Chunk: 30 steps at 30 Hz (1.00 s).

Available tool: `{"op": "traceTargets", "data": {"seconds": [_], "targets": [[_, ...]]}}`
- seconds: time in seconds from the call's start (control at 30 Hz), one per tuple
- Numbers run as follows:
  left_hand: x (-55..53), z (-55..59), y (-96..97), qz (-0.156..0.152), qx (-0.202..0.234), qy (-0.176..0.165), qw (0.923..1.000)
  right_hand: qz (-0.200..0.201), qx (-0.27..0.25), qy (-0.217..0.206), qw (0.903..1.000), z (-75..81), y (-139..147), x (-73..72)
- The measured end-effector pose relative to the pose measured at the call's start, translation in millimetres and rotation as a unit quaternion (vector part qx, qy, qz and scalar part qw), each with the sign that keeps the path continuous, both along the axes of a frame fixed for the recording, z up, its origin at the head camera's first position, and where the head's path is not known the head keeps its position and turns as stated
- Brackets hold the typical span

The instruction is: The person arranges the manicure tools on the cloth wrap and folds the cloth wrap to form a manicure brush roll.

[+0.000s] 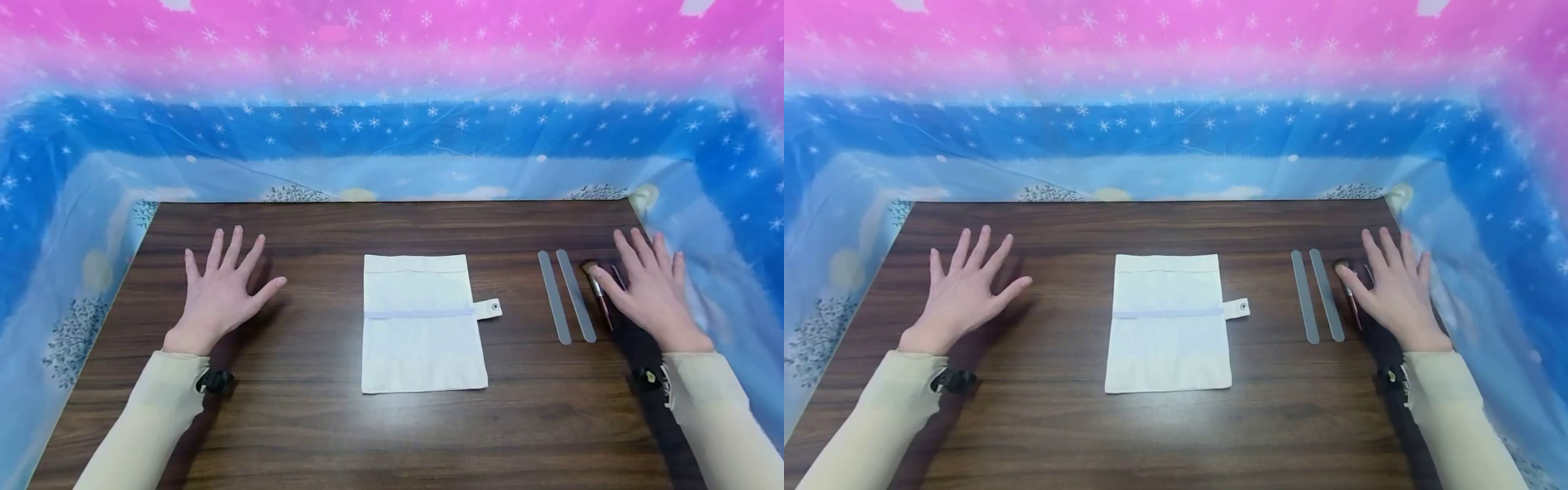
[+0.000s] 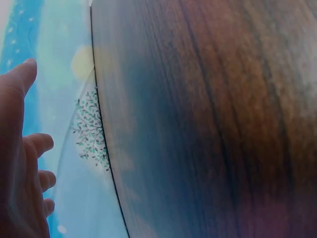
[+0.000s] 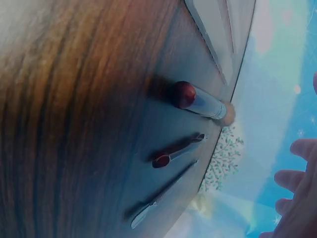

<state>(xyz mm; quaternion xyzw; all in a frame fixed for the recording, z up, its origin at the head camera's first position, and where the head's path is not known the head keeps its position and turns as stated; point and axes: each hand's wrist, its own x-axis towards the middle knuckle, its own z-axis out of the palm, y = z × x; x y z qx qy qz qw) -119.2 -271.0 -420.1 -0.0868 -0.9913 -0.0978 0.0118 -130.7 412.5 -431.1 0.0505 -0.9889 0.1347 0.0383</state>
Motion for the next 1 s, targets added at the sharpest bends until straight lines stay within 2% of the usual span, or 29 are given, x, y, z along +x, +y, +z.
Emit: {"op": "traceTargets", "data": {"seconds": [0.1,0.27,0.43,0.63,1.0], "targets": [[0.6,-1.2,1.7,-0.001,0.000,-0.004,1.0000,0.006,-0.008,-0.005,0.9999,0.3,-4,-0.6],[2.0,-1.9,7.4,-0.013,0.009,-0.005,0.9999,0.030,-0.058,-0.005,0.9979,-0.8,-14,-0.7],[2.1,-3.4,16.6,-0.032,0.039,0.000,0.9987,0.046,-0.079,0.030,0.9954,-0.7,-25,-1.9],[4.8,-9.3,31.9,-0.054,0.072,-0.022,0.9957,0.061,-0.068,0.073,0.9931,1.8,-39,-3.8],[5.9,-12.7,59.3,-0.091,0.085,-0.017,0.9920,0.058,-0.050,0.038,0.9964,-3.5,-56,-4.3]]}}
